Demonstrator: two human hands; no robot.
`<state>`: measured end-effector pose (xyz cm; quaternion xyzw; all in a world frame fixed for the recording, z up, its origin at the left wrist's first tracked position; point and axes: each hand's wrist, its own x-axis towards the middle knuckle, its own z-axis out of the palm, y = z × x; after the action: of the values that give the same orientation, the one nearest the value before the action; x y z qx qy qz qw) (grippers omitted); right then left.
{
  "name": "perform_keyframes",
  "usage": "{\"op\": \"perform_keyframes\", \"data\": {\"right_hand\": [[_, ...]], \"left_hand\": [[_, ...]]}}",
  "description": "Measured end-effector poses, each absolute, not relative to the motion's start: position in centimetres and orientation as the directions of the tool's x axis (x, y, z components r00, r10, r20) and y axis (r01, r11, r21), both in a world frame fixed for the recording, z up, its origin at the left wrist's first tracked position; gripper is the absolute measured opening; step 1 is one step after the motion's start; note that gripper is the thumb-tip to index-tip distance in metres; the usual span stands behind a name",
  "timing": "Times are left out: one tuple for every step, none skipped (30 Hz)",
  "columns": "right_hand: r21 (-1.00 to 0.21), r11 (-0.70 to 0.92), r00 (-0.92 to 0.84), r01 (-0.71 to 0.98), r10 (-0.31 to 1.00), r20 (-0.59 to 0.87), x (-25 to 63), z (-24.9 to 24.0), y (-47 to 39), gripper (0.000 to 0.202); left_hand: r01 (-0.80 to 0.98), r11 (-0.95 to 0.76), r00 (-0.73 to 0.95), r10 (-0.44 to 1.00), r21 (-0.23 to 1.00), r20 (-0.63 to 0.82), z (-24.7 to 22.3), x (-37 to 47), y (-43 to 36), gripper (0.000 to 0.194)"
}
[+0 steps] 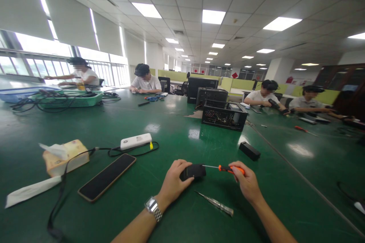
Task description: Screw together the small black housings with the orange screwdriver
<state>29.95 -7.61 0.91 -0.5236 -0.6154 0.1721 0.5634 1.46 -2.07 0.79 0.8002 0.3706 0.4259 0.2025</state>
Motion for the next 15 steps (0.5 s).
{"op": "perform_keyframes", "data": {"right_hand": [[-0.79, 0.394, 0.18, 0.469, 0.833, 0.523, 30.0, 1.0, -7.6, 0.027], [-0.778, 0.395, 0.176, 0.489, 0.828, 0.532, 30.0, 1.0, -7.7, 0.027], [-0.763, 0.396, 0.169, 0.511, 0.824, 0.541, 30.0, 1.1, -7.7, 0.027], [-0.744, 0.398, 0.157, 0.537, 0.819, 0.552, 30.0, 1.2, -7.7, 0.027], [-0.721, 0.4, 0.145, 0.566, 0.813, 0.564, 30.0, 1.4, -7.8, 0.028], [-0.695, 0.4, 0.131, 0.597, 0.807, 0.576, 29.9, 1.5, -7.9, 0.028], [-0.668, 0.398, 0.116, 0.628, 0.801, 0.587, 29.8, 1.7, -8.0, 0.028], [-0.642, 0.399, 0.101, 0.655, 0.795, 0.598, 29.7, 1.9, -8.2, 0.029], [-0.616, 0.402, 0.09, 0.677, 0.786, 0.612, 29.5, 2.2, -8.4, 0.028], [-0.593, 0.407, 0.083, 0.695, 0.773, 0.629, 29.3, 2.4, -8.6, 0.026], [-0.572, 0.415, 0.081, 0.708, 0.756, 0.649, 29.0, 2.6, -8.8, 0.024], [-0.553, 0.424, 0.082, 0.718, 0.737, 0.671, 28.8, 2.8, -9.0, 0.022], [-0.538, 0.433, 0.087, 0.723, 0.715, 0.693, 28.6, 2.9, -9.2, 0.021], [-0.53, 0.442, 0.094, 0.724, 0.697, 0.711, 28.4, 3.0, -9.3, 0.022], [-0.529, 0.447, 0.102, 0.722, 0.687, 0.72, 28.3, 2.9, -9.4, 0.023]], "left_hand": [[0.419, -0.644, 0.367, 0.765, 0.64, 0.529, 0.8, 1.5, -2.1, 0.039], [0.418, -0.644, 0.371, 0.765, 0.641, 0.526, 0.8, 1.5, -2.1, 0.039], [0.418, -0.644, 0.375, 0.765, 0.641, 0.524, 0.8, 1.4, -2.1, 0.039], [0.417, -0.645, 0.376, 0.764, 0.64, 0.525, 0.8, 1.4, -2.1, 0.039], [0.417, -0.647, 0.379, 0.762, 0.638, 0.525, 0.8, 1.4, -2.1, 0.039], [0.418, -0.649, 0.383, 0.76, 0.635, 0.524, 0.8, 1.4, -2.1, 0.038], [0.421, -0.65, 0.388, 0.759, 0.633, 0.523, 0.8, 1.4, -2.2, 0.038], [0.424, -0.652, 0.396, 0.758, 0.629, 0.519, 0.8, 1.4, -2.2, 0.038], [0.427, -0.653, 0.404, 0.756, 0.625, 0.514, 0.8, 1.4, -2.2, 0.038], [0.429, -0.655, 0.412, 0.755, 0.622, 0.511, 0.9, 1.4, -2.2, 0.038], [0.431, -0.656, 0.415, 0.754, 0.619, 0.51, 0.9, 1.4, -2.2, 0.038], [0.432, -0.656, 0.415, 0.754, 0.619, 0.51, 1.0, 1.4, -2.3, 0.038], [0.433, -0.655, 0.411, 0.755, 0.62, 0.51, 1.0, 1.4, -2.3, 0.038], [0.433, -0.652, 0.407, 0.758, 0.623, 0.51, 1.0, 1.4, -2.2, 0.038], [0.434, -0.648, 0.404, 0.761, 0.625, 0.508, 1.0, 1.4, -2.2, 0.037]]}}
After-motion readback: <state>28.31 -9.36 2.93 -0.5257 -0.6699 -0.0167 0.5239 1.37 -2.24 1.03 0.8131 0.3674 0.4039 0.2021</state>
